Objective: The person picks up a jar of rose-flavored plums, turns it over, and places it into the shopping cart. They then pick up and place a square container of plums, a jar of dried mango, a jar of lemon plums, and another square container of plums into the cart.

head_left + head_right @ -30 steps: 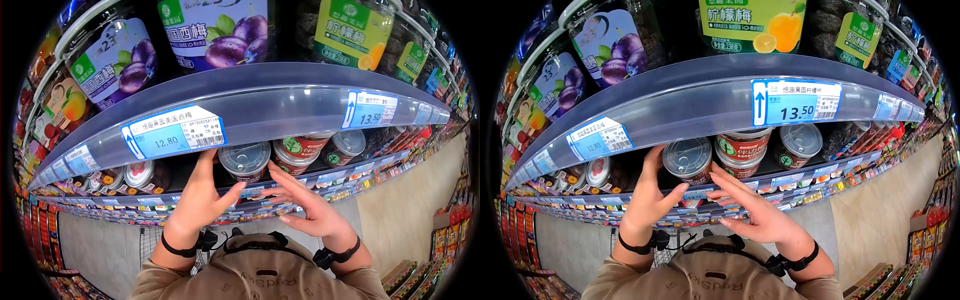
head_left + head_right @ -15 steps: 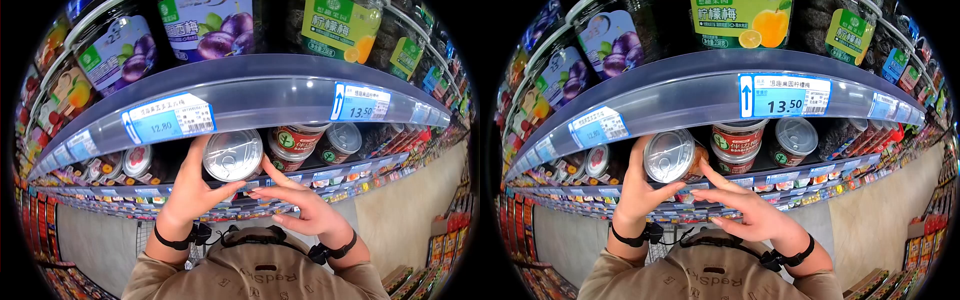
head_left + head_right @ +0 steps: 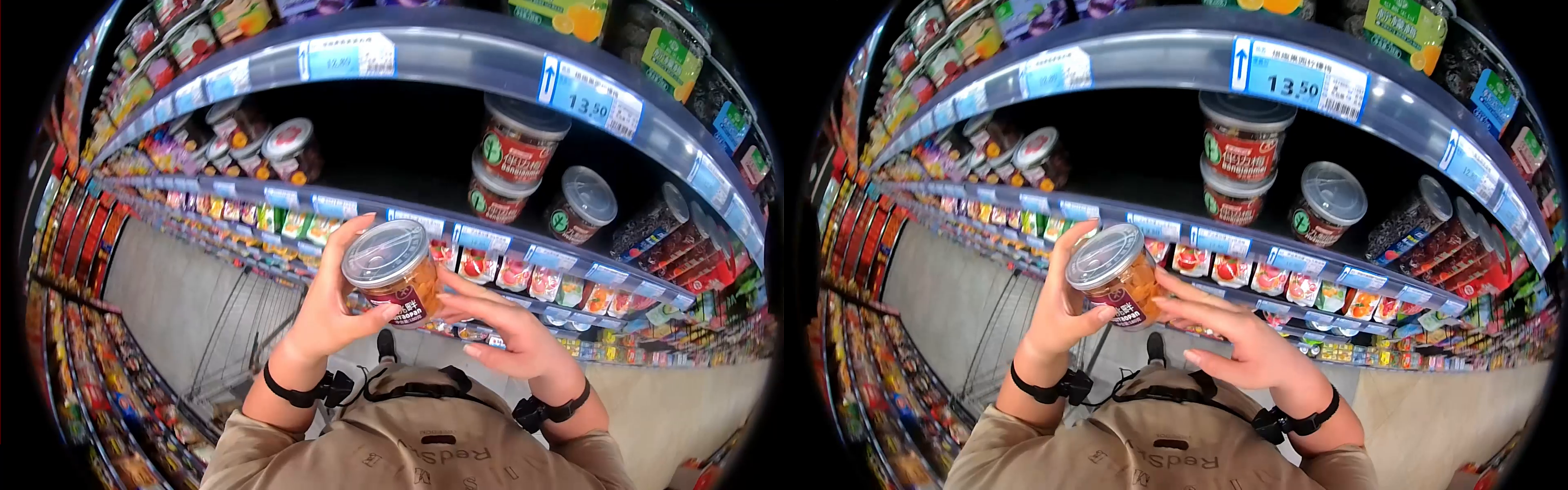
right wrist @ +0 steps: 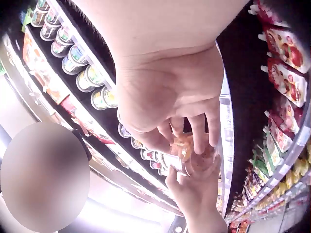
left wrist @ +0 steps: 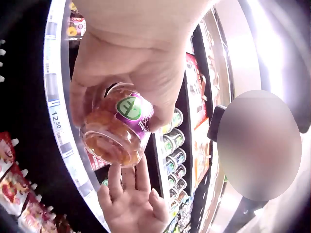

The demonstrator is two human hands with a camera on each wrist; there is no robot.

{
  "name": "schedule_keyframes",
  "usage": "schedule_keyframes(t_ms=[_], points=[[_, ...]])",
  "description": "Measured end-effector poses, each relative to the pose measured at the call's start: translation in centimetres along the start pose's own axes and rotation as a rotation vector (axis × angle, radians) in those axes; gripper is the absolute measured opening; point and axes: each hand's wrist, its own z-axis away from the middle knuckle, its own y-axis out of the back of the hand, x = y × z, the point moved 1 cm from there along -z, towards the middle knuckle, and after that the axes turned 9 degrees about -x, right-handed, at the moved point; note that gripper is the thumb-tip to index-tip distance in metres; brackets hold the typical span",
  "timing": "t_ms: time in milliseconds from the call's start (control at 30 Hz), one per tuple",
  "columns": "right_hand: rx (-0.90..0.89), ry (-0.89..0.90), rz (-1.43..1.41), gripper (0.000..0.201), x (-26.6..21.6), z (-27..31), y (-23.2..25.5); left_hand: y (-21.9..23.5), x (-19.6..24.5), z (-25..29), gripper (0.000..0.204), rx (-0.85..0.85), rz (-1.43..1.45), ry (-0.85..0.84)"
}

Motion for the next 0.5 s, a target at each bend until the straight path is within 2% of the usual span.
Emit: schedule_keyframes(t_ms=[67, 133, 200, 300, 400, 433, 500], points=[[0.024, -0.055, -0.149, 0.064, 0.6, 1.1, -0.9, -1.2, 0.1, 2.2, 0.101, 0.044, 0.064, 0.044], [-0.023, -0.061, -0.165, 0.07, 1.2, 2.1, -1.5, -2.3, 0.5, 4.4, 0.106, 0.04, 0.121, 0.132], [-0.028, -0.148, -0.183, 0.072, 1.8, 2.9, -2.6, -3.1, 0.5, 6.0, 0.107, 0.044, 0.118, 0.159], [-0.031, -0.157, -0.238, 0.077, 2.6, 3.8, -4.5, -4.4, 0.2, 7.7, 0.098, 0.025, 0.203, 0.202], [0.003, -0.13, -0.323, 0.084, 3.5, 4.1, -6.6, -4.8, -0.5, 8.6, 0.093, 0.012, 0.154, 0.267], [0.004, -0.179, -0.354, 0.086, 3.5, 4.0, -6.9, -4.8, -0.7, 8.9, 0.084, -0.013, 0.165, 0.262], [0.03, -0.289, -0.383, 0.084, 3.2, 3.7, -7.3, -4.9, -0.9, 9.2, 0.081, -0.02, 0.173, 0.277]])
